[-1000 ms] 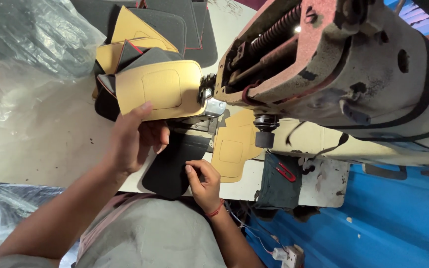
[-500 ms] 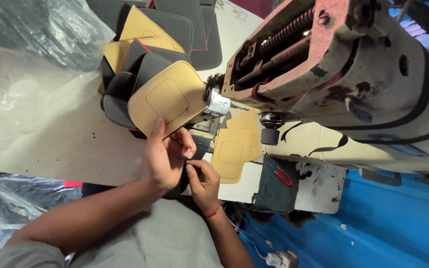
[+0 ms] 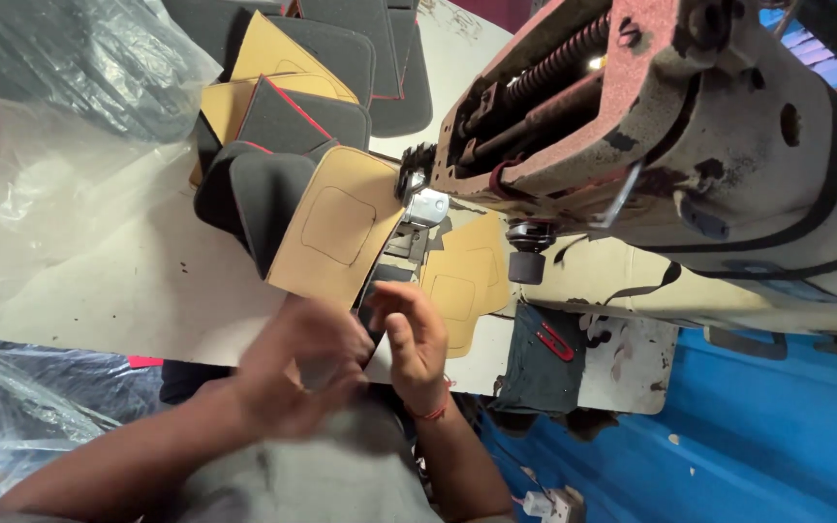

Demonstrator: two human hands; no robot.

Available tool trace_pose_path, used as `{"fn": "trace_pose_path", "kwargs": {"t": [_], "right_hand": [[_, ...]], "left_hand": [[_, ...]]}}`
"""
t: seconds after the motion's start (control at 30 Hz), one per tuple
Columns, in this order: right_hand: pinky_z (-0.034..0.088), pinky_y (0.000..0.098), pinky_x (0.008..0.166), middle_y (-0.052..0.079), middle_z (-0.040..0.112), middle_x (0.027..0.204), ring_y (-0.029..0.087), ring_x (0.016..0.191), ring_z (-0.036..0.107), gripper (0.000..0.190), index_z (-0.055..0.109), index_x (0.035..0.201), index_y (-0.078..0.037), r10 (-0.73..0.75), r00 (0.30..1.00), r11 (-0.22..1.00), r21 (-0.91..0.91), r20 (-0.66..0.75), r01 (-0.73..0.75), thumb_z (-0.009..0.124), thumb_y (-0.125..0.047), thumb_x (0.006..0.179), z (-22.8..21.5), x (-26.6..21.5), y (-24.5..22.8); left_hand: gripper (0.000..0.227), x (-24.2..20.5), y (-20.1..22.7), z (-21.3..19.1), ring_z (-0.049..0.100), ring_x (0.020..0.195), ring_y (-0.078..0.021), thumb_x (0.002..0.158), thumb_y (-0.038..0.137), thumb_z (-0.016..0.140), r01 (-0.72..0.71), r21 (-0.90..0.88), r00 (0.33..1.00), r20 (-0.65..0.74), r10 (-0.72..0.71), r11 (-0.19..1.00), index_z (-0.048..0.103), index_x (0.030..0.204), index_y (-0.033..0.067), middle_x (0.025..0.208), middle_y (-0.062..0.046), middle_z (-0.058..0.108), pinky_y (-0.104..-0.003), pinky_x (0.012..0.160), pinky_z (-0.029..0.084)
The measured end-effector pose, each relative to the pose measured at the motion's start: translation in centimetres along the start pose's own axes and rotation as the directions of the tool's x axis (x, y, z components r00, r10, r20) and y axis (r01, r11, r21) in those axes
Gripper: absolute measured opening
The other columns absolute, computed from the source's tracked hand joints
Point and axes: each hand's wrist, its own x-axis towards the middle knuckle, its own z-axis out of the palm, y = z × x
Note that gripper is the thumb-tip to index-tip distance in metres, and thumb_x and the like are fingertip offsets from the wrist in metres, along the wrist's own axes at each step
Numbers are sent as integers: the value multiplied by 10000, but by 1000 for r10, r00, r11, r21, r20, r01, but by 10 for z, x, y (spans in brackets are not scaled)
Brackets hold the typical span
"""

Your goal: Organizing and sorting various shoe upper components at a sewing workstation.

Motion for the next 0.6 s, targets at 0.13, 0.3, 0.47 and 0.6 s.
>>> {"fn": "trace_pose_path", "kwargs": {"t": [0.13, 0.3, 0.47, 0.6], "right_hand": [[472, 241, 850, 36, 575, 1042, 110, 917, 557, 326, 587, 1268, 38, -7, 995, 999, -47, 98, 12, 521, -234, 1101, 18, 10, -20], [454, 235, 769, 25, 575, 925, 101, 843, 536, 238, 630, 1100, 45, 49, 999, 997, -63, 1, -49, 489, -146, 1121, 19, 6, -19], [438, 235, 762, 30, 605, 910, 98, 827, 531, 268, 628, 1147, 52, 160, 986, 986, 54, -42, -157, 452, -144, 1100, 14, 4, -17], [435, 227, 764, 25, 625, 920, 88, 813, 531, 301, 640, 1159, 38, 56, 997, 997, 63, -58, -52, 436, -180, 1123, 10, 7, -10]], "left_hand": [[379, 43, -17, -25, 570, 1131, -237, 987, 82, 620, 173, 113, 948, -287, -134, 979, 492, 1336, 6, 1300, -154, 531, -355, 1001, 481], [530, 30, -45, -31, 620, 1120, -177, 906, 59, 727, 488, 38, 871, -79, -484, 872, 472, 1370, 49, 1253, -118, 635, -306, 902, 511], [589, 29, -48, -28, 581, 1111, -167, 947, -5, 716, 458, -365, 839, -125, -530, 810, 382, 1430, 45, 1258, -130, 563, -300, 941, 499], [568, 40, -29, -30, 670, 1052, -110, 916, 14, 695, 572, -311, 785, -62, -617, 759, 391, 1394, 51, 1174, -87, 703, -245, 862, 548]]}}
